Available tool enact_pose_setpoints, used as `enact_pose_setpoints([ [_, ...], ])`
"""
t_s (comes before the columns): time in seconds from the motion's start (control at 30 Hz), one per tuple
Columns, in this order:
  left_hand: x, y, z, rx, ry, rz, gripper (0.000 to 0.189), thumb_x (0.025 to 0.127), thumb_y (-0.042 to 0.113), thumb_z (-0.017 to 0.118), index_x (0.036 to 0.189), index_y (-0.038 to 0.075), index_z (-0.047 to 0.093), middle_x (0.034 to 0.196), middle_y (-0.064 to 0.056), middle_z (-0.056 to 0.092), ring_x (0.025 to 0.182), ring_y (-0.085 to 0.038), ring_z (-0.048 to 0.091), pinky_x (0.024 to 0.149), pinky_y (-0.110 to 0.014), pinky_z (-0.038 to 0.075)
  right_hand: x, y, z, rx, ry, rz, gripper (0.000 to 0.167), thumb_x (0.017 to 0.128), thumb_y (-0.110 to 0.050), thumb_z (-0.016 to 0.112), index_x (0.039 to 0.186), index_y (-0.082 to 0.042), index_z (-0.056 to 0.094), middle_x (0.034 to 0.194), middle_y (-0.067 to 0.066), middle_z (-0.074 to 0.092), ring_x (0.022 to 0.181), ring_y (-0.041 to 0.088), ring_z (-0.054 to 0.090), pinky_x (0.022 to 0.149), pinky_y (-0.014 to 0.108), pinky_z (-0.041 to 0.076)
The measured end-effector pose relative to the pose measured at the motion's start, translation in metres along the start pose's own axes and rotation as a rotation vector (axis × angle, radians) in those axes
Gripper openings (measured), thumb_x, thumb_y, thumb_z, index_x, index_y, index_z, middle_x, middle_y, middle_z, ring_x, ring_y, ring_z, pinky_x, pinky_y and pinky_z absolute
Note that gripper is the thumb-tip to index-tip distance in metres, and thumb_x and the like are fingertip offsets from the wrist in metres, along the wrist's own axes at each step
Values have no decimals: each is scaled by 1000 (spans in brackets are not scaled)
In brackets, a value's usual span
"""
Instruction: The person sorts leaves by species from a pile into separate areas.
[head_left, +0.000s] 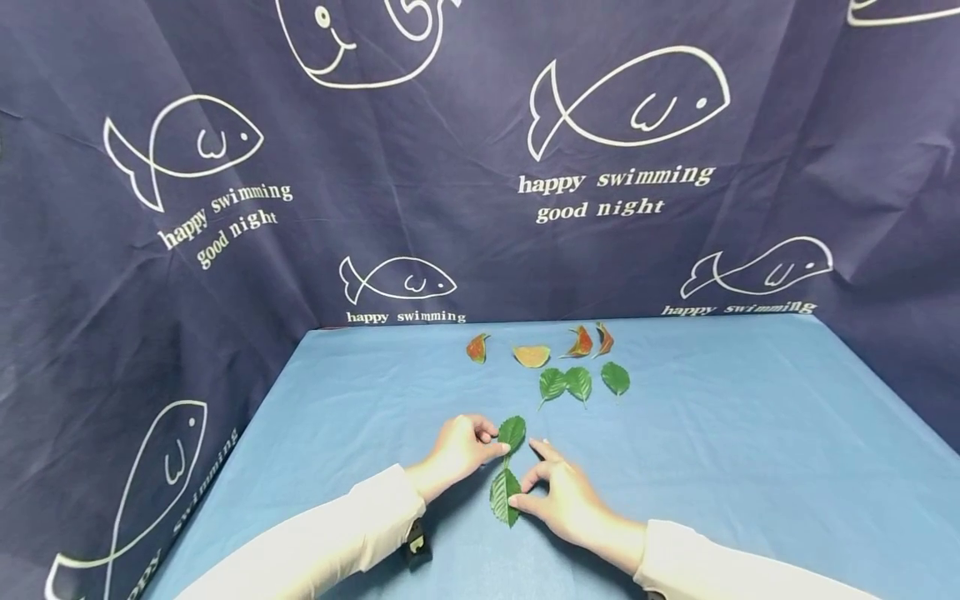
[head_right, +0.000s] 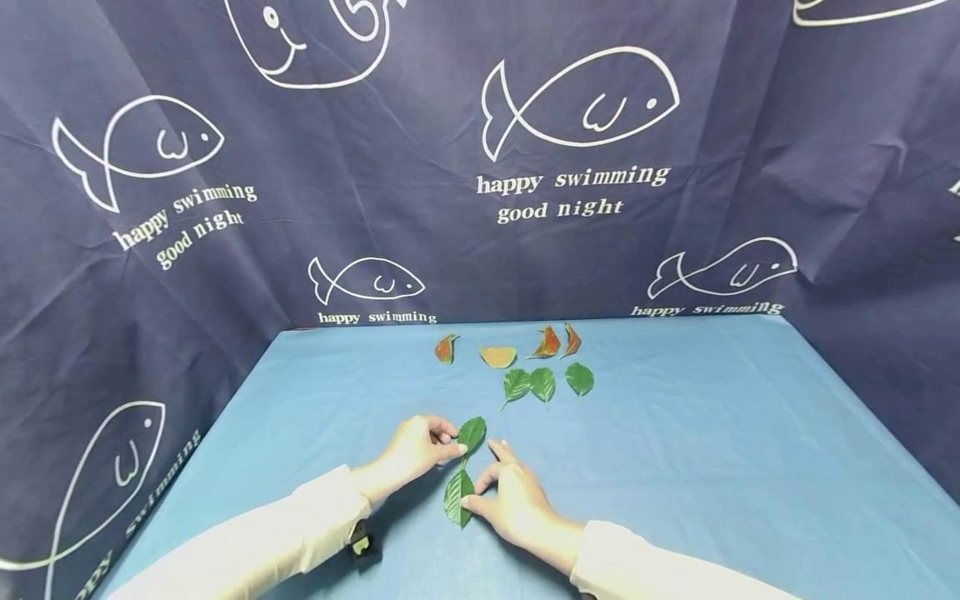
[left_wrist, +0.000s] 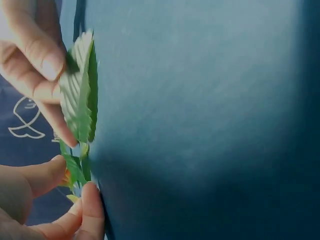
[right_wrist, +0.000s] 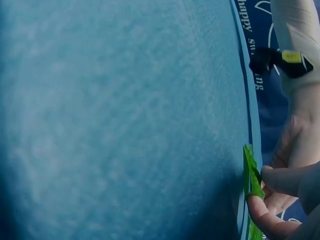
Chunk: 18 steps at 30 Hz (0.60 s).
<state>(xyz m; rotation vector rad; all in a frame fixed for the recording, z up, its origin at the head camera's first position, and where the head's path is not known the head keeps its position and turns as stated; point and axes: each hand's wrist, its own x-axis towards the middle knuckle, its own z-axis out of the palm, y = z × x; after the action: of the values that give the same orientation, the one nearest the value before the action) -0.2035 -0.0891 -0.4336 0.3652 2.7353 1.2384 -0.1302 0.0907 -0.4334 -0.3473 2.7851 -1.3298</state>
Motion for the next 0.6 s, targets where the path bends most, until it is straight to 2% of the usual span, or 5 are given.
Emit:
enact_pose_setpoints([
  [0.13,10,3,4,24,-1,-81,22,77,21,82,83,6,67,61,0,61,46,-11,57,47,-25,48,-1,1,2,3,2,2,24,72,-20,84,62,-20,62,144,18,49,138,43,36,109,58,34],
  [0.33,18,6,8,88,0,-115,26,73,23,85,73,12,62,63,2,59,41,-11,52,46,-25,47,-1,1,1,-13,24,3,23,73,-15,82,59,-21,64,140,14,54,135,41,42,107,56,38],
  [0.5,19,11,8,78,1,-151,25,72,21,86,70,12,63,64,2,61,39,-11,51,41,-27,48,1,1,-3,-32,68,-9,21,72,-13,80,58,-21,66,128,12,63,120,39,57,101,53,44],
  [0.6,20,12,8,63,0,-180,21,72,19,86,69,11,66,63,2,62,39,-11,53,41,-27,50,3,0,-6,-32,112,-29,19,71,-12,80,58,-20,68,115,9,68,106,33,64,92,45,50],
])
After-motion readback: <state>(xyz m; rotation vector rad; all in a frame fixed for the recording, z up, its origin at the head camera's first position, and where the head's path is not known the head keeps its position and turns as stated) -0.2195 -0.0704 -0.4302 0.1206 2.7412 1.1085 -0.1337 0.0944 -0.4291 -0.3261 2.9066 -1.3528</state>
